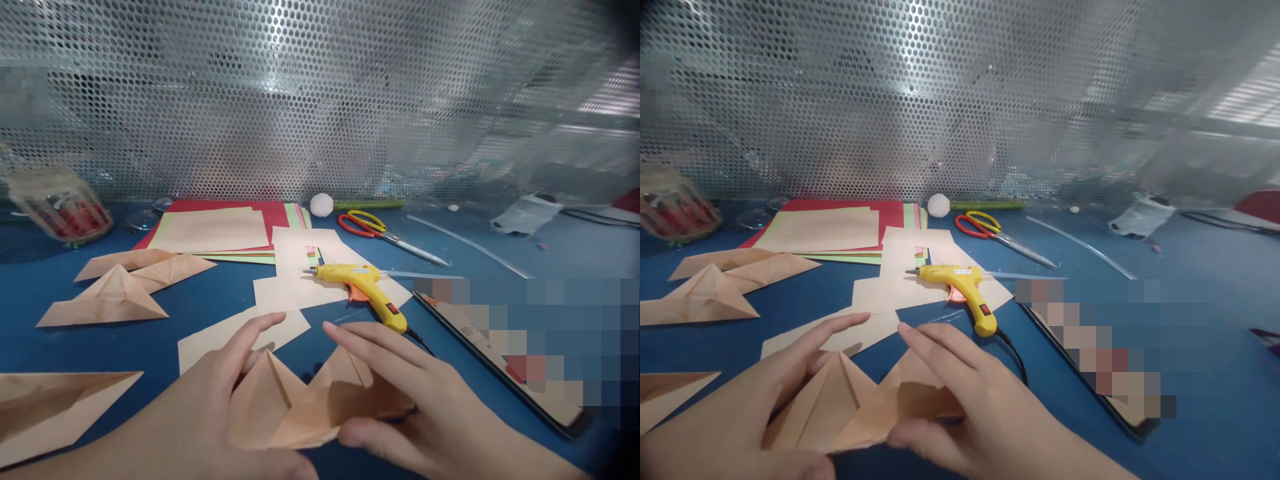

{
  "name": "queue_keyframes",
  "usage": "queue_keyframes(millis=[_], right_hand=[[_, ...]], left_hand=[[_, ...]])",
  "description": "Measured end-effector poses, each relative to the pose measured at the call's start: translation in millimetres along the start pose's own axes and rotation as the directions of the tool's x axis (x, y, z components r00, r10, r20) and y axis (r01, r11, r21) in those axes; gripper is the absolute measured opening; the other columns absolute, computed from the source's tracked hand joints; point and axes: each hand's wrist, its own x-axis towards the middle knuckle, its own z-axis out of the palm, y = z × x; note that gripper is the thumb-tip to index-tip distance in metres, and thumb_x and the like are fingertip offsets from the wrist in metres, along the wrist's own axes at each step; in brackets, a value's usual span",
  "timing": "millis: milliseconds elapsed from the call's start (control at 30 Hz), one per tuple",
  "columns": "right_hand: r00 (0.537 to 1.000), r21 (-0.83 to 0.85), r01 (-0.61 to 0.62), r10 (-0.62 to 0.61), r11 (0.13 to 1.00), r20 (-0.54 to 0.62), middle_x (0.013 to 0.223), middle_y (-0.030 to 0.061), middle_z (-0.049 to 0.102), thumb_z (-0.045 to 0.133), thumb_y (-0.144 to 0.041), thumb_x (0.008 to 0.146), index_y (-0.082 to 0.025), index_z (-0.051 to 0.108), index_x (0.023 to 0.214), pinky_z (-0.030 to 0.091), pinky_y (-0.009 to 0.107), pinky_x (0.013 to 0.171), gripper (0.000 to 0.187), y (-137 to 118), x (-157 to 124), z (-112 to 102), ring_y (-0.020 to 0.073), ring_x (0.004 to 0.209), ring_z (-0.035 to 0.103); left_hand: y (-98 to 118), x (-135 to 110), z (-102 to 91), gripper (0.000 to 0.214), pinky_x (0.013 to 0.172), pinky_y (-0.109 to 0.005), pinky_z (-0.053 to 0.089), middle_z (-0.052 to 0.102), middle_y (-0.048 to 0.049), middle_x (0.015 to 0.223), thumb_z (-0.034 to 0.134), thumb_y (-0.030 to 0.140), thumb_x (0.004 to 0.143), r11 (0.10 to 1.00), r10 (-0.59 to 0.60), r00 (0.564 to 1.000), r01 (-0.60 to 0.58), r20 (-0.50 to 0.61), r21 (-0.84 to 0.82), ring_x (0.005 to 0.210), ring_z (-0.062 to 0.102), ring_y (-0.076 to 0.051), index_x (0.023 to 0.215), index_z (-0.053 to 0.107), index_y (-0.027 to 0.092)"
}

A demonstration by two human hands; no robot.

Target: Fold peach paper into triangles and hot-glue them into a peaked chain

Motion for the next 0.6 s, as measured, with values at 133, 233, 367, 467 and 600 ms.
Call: queue_keyframes(millis=[133,233,367,467,600], right_hand=[[0.999,-0.07,0.018,-0.021,0.997,-0.031,0.117,0.009,0.071,0.062,-0.042,0.097,-0.021,0.058,0.138,0.057,0.019,0.088,0.047,-4.7,3.6,-1.4,0.0158,0.1,0.074],[0.999,-0.094,-0.009,0.006,0.996,-0.034,0.111,0.01,0.073,0.06,-0.036,0.097,-0.018,0.063,0.131,0.06,0.019,0.081,0.038,-7.5,5.8,-1.8,0.0164,0.092,0.076],[0.998,-0.14,-0.015,0.006,0.99,-0.059,0.112,0.0107,0.073,0.06,-0.03,0.095,-0.019,0.065,0.127,0.062,0.023,0.081,0.034,-7.7,8.5,-0.5,0.0187,0.097,0.076],[0.995,-0.185,0.031,-0.048,0.982,-0.088,0.115,0.0108,0.072,0.063,-0.024,0.091,-0.02,0.066,0.122,0.06,0.028,0.09,0.032,-7.6,10.2,1.0,0.0199,0.104,0.073],[0.997,-0.215,0.044,-0.056,0.976,-0.048,0.111,0.0093,0.072,0.063,-0.025,0.09,-0.026,0.07,0.114,0.061,0.031,0.087,0.025,-9.4,9.3,3.8,0.0216,0.103,0.072]], left_hand=[[-1.1,-2.3,4.2,0.1,0.09,-0.029,0.054,0.068,0.0013,0.134,0.087,0.037,0.056,0.981,0.078,0.995,-0.066,-0.057,0.185,0.124,0.062,-0.032,0.147,0.045,0.035],[-8.8,-1.6,11.2,0.084,0.091,-0.028,0.057,0.064,0.002,0.14,0.074,0.037,0.068,0.955,0.143,0.98,-0.1,-0.137,0.28,0.134,0.056,-0.033,0.147,0.047,0.034],[-26.9,1.6,13.4,0.062,0.113,-0.029,0.042,0.059,-0.0009,0.145,0.063,0.044,0.085,0.837,0.403,0.89,-0.264,-0.214,0.48,0.137,0.052,-0.026,0.144,0.051,0.03],[-36.1,4.4,7.6,0.057,0.114,-0.029,0.041,0.057,-0.0008,0.146,0.065,0.034,0.087,0.677,0.566,0.822,-0.419,-0.065,0.605,0.137,0.052,-0.022,0.141,0.05,0.033],[-36.6,7.1,4.4,0.017,0.104,-0.026,0.046,0.068,0.0004,0.122,0.053,0.024,0.097,0.388,0.788,0.613,-0.568,0.059,0.726,0.114,0.062,-0.016,0.11,0.064,0.03]])
